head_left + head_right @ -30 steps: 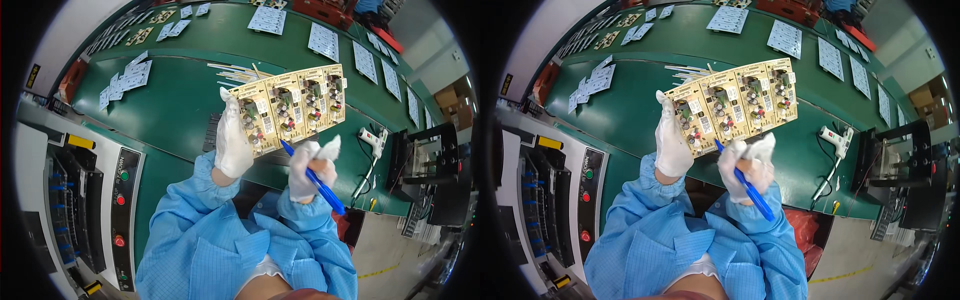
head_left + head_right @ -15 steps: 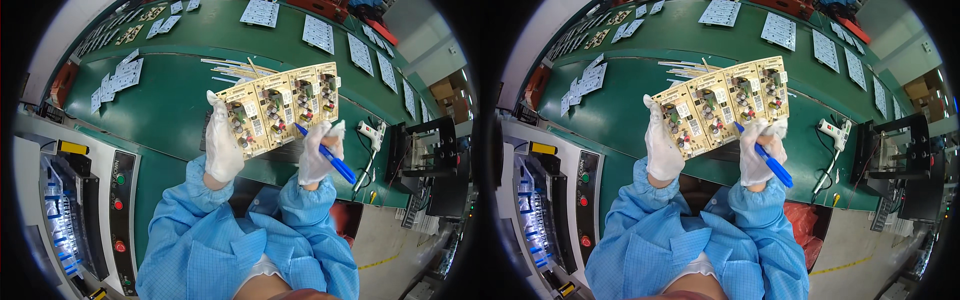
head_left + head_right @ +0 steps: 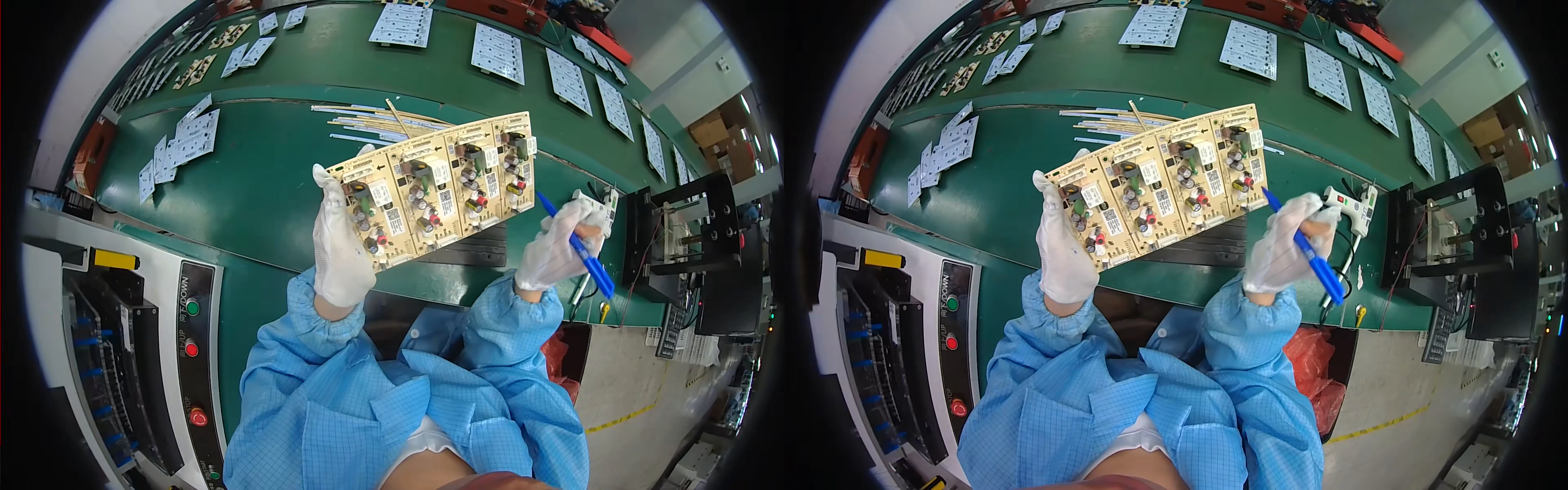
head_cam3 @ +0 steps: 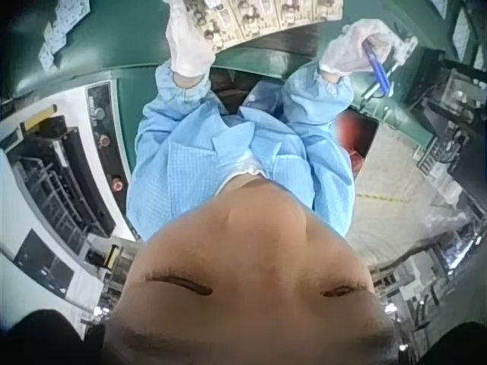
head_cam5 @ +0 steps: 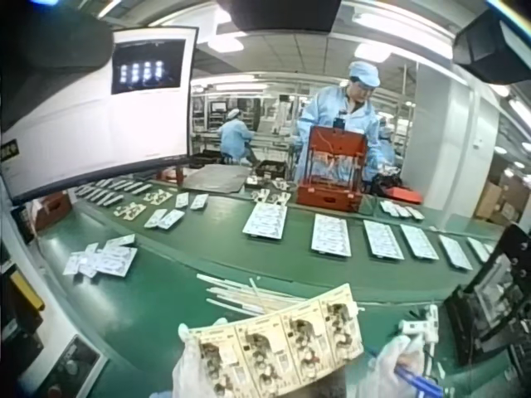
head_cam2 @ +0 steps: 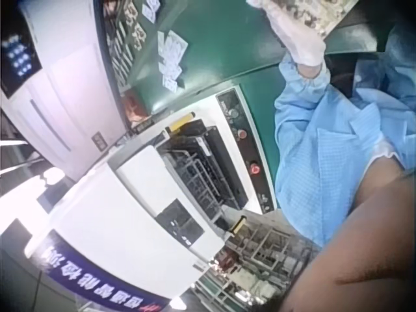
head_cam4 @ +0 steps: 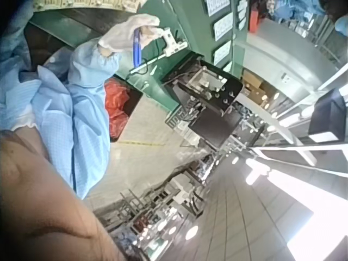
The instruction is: Inspecting, marking with a pen, and sorting printed circuit boards on an industrial assembly line.
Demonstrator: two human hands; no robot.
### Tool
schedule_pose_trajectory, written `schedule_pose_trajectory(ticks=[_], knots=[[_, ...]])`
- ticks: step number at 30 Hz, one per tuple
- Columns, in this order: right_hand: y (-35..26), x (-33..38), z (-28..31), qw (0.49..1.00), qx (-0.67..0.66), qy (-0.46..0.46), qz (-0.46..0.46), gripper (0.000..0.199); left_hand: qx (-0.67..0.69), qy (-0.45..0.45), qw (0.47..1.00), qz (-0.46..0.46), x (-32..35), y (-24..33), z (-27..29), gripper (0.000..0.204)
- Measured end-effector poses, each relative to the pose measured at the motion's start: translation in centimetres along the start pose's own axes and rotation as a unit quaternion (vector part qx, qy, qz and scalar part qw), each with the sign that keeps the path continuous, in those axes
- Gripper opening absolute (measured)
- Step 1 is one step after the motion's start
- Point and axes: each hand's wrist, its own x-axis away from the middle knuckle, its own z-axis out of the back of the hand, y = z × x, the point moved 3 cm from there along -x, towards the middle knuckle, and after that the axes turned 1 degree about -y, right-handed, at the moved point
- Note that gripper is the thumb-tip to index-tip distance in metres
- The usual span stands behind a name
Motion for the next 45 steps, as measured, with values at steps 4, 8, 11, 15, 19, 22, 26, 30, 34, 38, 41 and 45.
schedule_pose_trajectory(ticks=[4, 8, 11, 15, 19, 22, 26, 30, 34, 38, 41, 45], knots=[[-0.4, -1.5, -0.5, 0.983, 0.162, -0.081, 0.031, 0.029, 0.026, -0.003, 1.0, 0.01, 0.2, -0.2, 0.1, 0.065], [0.2, -2.4, 0.7, 0.984, 0.027, 0.05, -0.168, 0.027, -0.013, 0.008, 1.0, 0.005, -0.3, -0.8, 1.6, 0.069], [1.1, -2.0, -0.7, 0.956, -0.163, -0.08, -0.232, 0.044, -0.038, -0.022, 0.999, 0.018, -1.6, -1.5, 3.9, 0.071], [3.3, 0.3, -1.5, 0.907, -0.087, -0.277, -0.306, 0.049, -0.11, -0.017, 0.988, 0.102, -3.6, -3.1, 6.6, 0.076], [3.9, 1.6, 0.4, 0.935, 0.105, -0.334, 0.051, 0.047, -0.098, -0.102, 0.99, -0.003, -3.2, -3.0, 6.7, 0.077], [4.8, 2.3, 2.1, 0.905, 0.136, -0.365, 0.173, 0.068, -0.245, -0.103, 0.964, -0.01, -2.4, -2.7, 6.8, 0.066], [6.8, 1.6, 2.1, 0.9, 0.104, -0.405, 0.125, 0.064, -0.529, -0.121, 0.759, -0.359, -2.1, -0.9, 6.1, 0.028], [8.0, 0.7, -0.3, 0.911, 0.139, -0.373, 0.112, 0.067, -0.47, -0.031, 0.873, -0.127, -5.8, -2.1, 7.6, 0.034], [8.6, 1.3, -3.1, 0.846, 0.276, -0.442, 0.116, 0.067, -0.481, -0.062, 0.864, -0.132, -7.5, -3.1, 7.1, 0.054], [8.9, 0.9, -3.8, 0.9, 0.165, -0.402, -0.025, 0.052, -0.365, -0.028, 0.93, -0.032, -7.4, -3.7, 7.3, 0.057], [9.5, 0.0, -3.7, 0.907, -0.042, -0.299, -0.294, 0.063, -0.238, -0.079, 0.968, -0.001, -7.0, -3.3, 7.0, 0.055], [6.8, -0.6, -3.3, 0.924, -0.115, -0.169, -0.323, 0.056, -0.074, 0.093, 0.988, 0.097, -6.7, -2.1, 8.1, 0.049]])
